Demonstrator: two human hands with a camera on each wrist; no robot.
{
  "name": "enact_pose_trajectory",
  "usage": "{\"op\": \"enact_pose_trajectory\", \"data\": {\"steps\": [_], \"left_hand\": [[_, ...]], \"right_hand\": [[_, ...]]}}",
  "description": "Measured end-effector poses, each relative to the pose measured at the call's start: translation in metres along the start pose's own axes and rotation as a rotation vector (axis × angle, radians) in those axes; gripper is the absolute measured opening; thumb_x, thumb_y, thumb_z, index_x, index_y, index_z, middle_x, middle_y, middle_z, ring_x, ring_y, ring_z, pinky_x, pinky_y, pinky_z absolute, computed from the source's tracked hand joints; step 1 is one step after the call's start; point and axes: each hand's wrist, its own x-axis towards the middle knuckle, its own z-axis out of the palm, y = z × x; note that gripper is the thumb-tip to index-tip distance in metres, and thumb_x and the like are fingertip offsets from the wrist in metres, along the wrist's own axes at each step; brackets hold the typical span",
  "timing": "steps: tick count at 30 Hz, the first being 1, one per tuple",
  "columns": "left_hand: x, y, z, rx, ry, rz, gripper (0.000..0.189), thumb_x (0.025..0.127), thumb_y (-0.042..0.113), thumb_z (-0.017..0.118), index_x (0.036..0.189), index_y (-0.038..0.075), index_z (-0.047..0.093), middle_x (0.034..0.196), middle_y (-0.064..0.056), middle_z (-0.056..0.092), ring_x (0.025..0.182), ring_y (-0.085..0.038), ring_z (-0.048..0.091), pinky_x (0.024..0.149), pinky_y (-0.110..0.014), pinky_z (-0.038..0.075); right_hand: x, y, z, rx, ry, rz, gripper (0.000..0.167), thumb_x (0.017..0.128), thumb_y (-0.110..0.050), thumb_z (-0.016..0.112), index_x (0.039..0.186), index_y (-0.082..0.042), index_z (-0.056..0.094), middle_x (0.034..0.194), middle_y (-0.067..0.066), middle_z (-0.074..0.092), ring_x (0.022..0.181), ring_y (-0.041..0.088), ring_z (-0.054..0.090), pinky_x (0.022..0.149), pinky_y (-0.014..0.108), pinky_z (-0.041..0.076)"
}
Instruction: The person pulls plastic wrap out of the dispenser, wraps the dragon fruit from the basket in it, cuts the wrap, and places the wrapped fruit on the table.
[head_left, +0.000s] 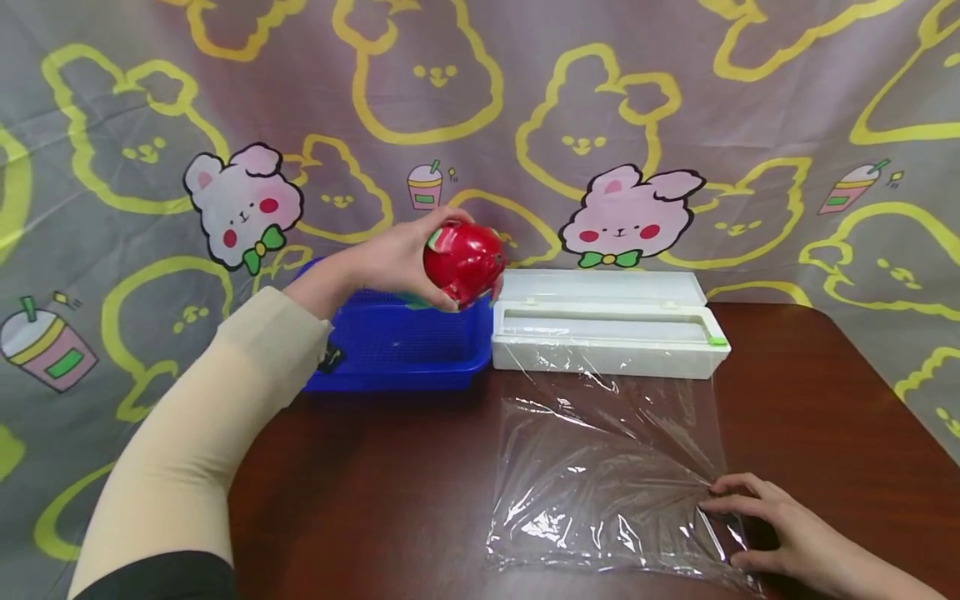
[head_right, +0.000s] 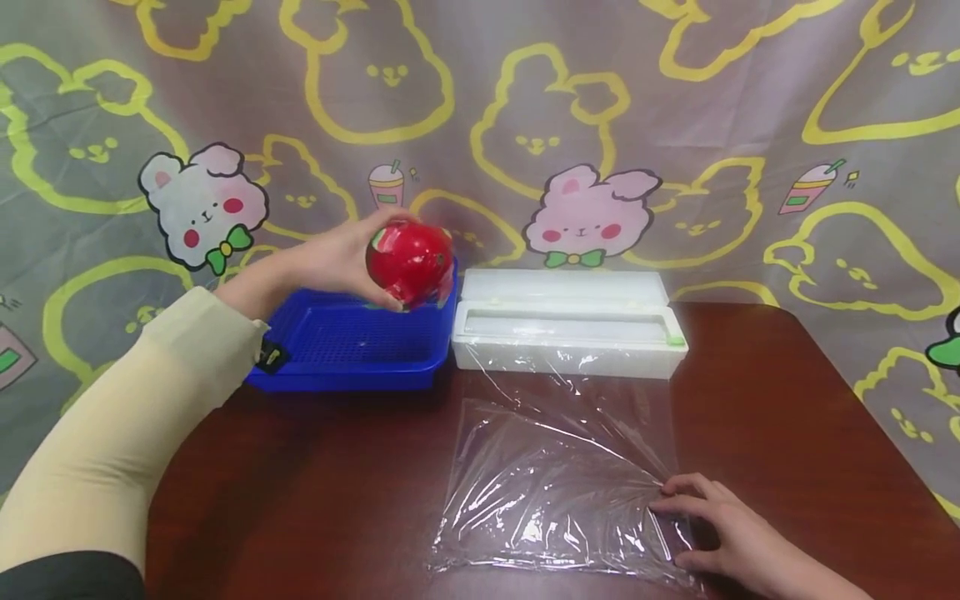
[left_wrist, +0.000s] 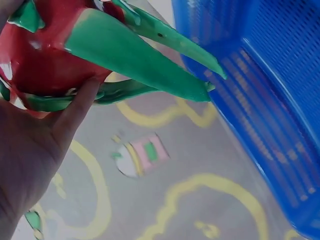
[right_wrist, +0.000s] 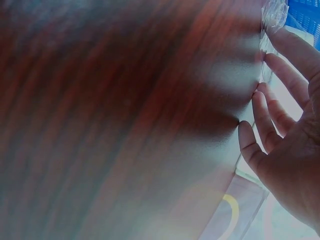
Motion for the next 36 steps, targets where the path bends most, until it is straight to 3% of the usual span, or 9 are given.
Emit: {"op": "enact_pose_trajectory", "data": {"steps": [5,13,19,25,32,36], "left_hand": [[0.006,0.028,0.014,0.071,-0.038,0.098,0.099,0.058,0.034,0.094,0.138,0.026,0.036,0.127,0.002,0.051,0.114,-0.017,0.051,0.087,-0.034,0.050],[0.025,0.068,0.043,0.147,-0.126,0.265,0.096,0.060,0.038,0.091,0.138,0.020,0.039,0.126,0.005,0.052,0.114,-0.011,0.049,0.085,-0.027,0.049],[0.037,0.085,0.062,0.166,-0.215,0.266,0.098,0.058,0.041,0.091,0.138,0.021,0.038,0.128,0.005,0.049,0.116,-0.011,0.047,0.086,-0.025,0.049],[0.038,0.092,0.085,0.212,-0.293,0.262,0.100,0.059,0.045,0.091,0.139,0.024,0.036,0.128,0.005,0.049,0.116,-0.011,0.047,0.085,-0.023,0.047],[0.036,0.099,0.117,0.245,-0.409,0.250,0.099,0.060,0.045,0.090,0.140,0.028,0.036,0.127,0.007,0.048,0.113,-0.009,0.046,0.084,-0.023,0.047],[0.034,0.100,0.139,0.276,-0.469,0.286,0.095,0.061,0.047,0.089,0.138,0.030,0.036,0.126,0.007,0.049,0.110,-0.008,0.047,0.083,-0.022,0.046]], "right_hand": [[-0.001,0.000,0.001,-0.010,0.002,-0.006,0.051,0.072,-0.043,0.081,0.119,-0.030,0.066,0.119,-0.008,0.049,0.104,-0.001,0.041,0.070,0.019,0.045],[-0.003,0.001,0.005,-0.032,0.029,-0.028,0.052,0.070,-0.042,0.083,0.118,-0.030,0.066,0.119,-0.008,0.048,0.105,-0.001,0.041,0.070,0.019,0.044],[-0.006,0.000,0.007,-0.004,0.026,-0.028,0.052,0.071,-0.040,0.083,0.120,-0.031,0.066,0.120,-0.008,0.048,0.103,-0.001,0.041,0.069,0.020,0.044],[-0.004,0.000,0.006,-0.041,0.064,-0.076,0.055,0.067,-0.038,0.086,0.118,-0.029,0.067,0.118,-0.007,0.050,0.103,0.001,0.042,0.071,0.018,0.044],[-0.002,-0.001,0.001,-0.016,0.004,-0.009,0.052,0.070,-0.044,0.082,0.118,-0.030,0.067,0.118,-0.007,0.049,0.103,-0.001,0.041,0.071,0.019,0.046],[-0.001,-0.002,-0.002,-0.013,-0.028,0.028,0.051,0.070,-0.044,0.082,0.118,-0.031,0.067,0.117,-0.006,0.049,0.103,-0.001,0.040,0.072,0.019,0.047]]}}
